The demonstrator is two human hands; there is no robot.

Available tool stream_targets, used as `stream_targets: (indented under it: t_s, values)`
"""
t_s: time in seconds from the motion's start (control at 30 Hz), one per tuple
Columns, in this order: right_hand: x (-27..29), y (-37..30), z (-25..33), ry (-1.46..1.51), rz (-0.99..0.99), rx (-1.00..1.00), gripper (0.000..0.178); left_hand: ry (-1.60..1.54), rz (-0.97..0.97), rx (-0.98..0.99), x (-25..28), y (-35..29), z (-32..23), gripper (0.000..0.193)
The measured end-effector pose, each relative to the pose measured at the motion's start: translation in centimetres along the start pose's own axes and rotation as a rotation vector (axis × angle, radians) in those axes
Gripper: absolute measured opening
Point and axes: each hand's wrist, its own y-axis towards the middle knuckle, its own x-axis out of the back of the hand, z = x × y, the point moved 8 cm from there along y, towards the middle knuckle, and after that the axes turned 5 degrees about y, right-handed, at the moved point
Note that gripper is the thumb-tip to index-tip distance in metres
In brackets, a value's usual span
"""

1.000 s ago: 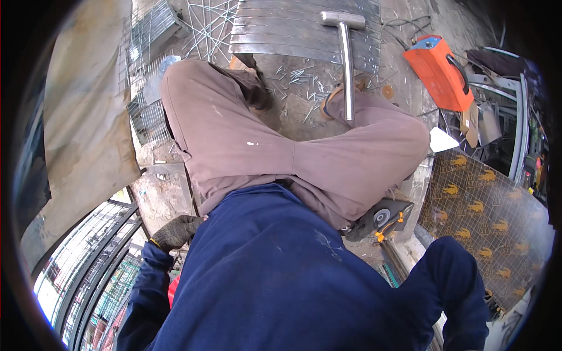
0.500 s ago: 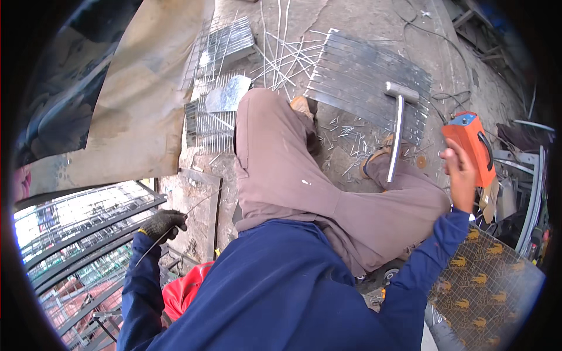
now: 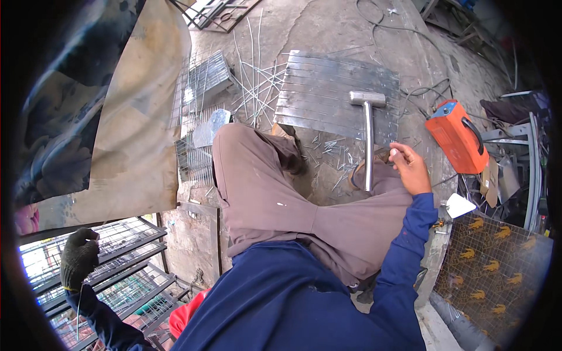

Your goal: Straighten a series of thin metal rods using a hammer on a flat surface.

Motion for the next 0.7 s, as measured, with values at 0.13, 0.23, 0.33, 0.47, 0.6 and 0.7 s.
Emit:
stream_targets:
  t_s: [0.13, 0.23, 0.33, 0.47, 0.6, 0.7]
  values:
    - [-1.0, 1.2, -0.2, -0.127, 0.056, 0.060, 0.032, -0.307, -0.355, -0.361, 4.2, 0.2, -5.9, 0.026]
    - [-0.6, 0.6, 0.0, -0.307, 0.037, 0.040, 0.035, -0.686, -0.141, -0.406, -5.0, 4.0, -18.2, 0.031]
    - [-2.6, 0.2, -0.1, -0.471, 0.096, -0.003, 0.050, -0.858, 0.196, -0.755, -18.5, 4.3, -30.6, 0.023]
    - [-6.5, -1.3, 0.5, -0.652, 0.125, -0.100, 0.061, -1.100, 0.679, -0.646, -33.9, 2.3, -36.8, 0.024]
    - [-5.2, -0.8, -3.4, -0.497, -0.069, -0.054, 0.048, -0.893, 0.736, -0.740, -36.1, 0.7, -35.7, 0.034]
    - [-3.8, -0.5, -3.5, -0.413, -0.222, 0.011, 0.038, -0.634, 0.710, -0.845, -33.7, 4.8, -33.0, 0.037]
